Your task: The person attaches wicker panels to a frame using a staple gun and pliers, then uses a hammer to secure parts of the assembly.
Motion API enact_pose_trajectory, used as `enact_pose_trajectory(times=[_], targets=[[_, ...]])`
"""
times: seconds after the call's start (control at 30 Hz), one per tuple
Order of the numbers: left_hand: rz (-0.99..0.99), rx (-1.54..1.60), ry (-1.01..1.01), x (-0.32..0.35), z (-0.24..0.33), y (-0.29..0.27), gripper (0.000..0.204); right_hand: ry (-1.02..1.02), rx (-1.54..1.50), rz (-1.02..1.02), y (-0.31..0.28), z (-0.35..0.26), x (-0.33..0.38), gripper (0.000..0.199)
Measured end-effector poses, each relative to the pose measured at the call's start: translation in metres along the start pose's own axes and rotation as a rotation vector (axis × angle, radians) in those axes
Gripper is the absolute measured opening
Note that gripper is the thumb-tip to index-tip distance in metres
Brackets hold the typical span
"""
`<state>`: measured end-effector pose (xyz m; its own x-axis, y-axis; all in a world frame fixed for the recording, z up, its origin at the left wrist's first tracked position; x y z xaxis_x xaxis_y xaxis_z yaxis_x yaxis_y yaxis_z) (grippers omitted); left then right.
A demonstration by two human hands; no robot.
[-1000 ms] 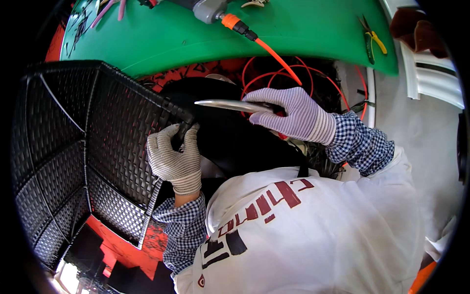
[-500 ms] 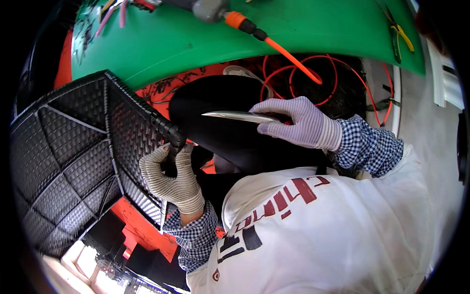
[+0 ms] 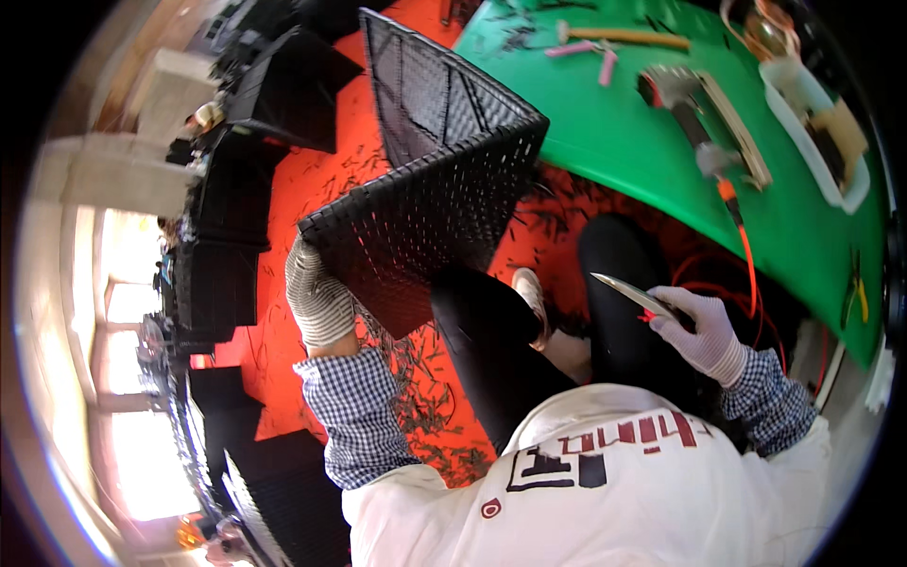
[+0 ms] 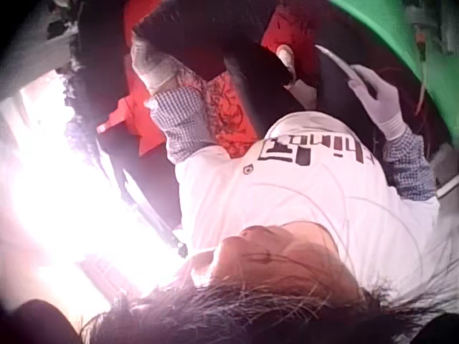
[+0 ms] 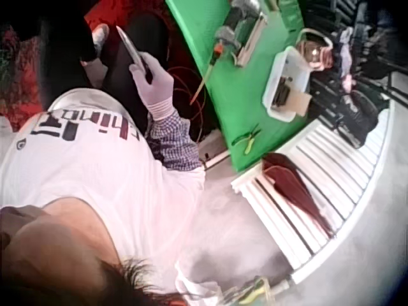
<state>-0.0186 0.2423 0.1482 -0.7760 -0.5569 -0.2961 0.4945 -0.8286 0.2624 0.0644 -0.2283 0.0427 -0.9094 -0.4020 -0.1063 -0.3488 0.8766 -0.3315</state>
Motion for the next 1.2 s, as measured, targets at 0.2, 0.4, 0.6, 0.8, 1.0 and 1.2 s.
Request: enact_pose_trajectory(times=[0.2,0.4,0.6,0.8,1.0,1.2], targets=[[0.251,-0.015,-0.029,0.026,-0.009,-0.028,0.053,-0.399,0.1,0.099,0.024,-0.073,-0.049,0.039],[0.256,0.311,-0.227,0.015,-0.031,-0.076,0.058,-0.785,0.186,0.194,0.127,-0.175,-0.14,0.026],[0.321,0.305,-0.16,0.043,-0.071,-0.111,0.064,-0.853,0.036,-0.047,0.244,-0.183,-0.188,0.035],[0.484,0.29,-0.124,0.082,-0.052,-0.145,0.048,-0.721,0.192,-0.321,0.32,-0.16,-0.203,0.049],[0.622,0.103,0.208,0.14,-0.047,-0.178,0.038,-0.788,0.132,-0.259,0.358,-0.178,-0.166,0.046],[0.974,-0.822,0.318,0.148,-0.018,-0.152,0.036,-0.834,0.168,-0.24,0.376,-0.186,-0.15,0.045]])
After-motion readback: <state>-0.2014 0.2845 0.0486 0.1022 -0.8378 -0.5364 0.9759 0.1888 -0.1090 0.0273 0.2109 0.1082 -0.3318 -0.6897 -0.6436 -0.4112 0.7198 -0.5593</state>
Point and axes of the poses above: each hand's wrist, its own x-axis away from the middle knuckle, its own y-axis out of the palm, z = x × y, the point moved 1 cm from there along -x, towards the middle knuckle, and after that the axes turned 15 degrees about z, right-handed, at the moved point
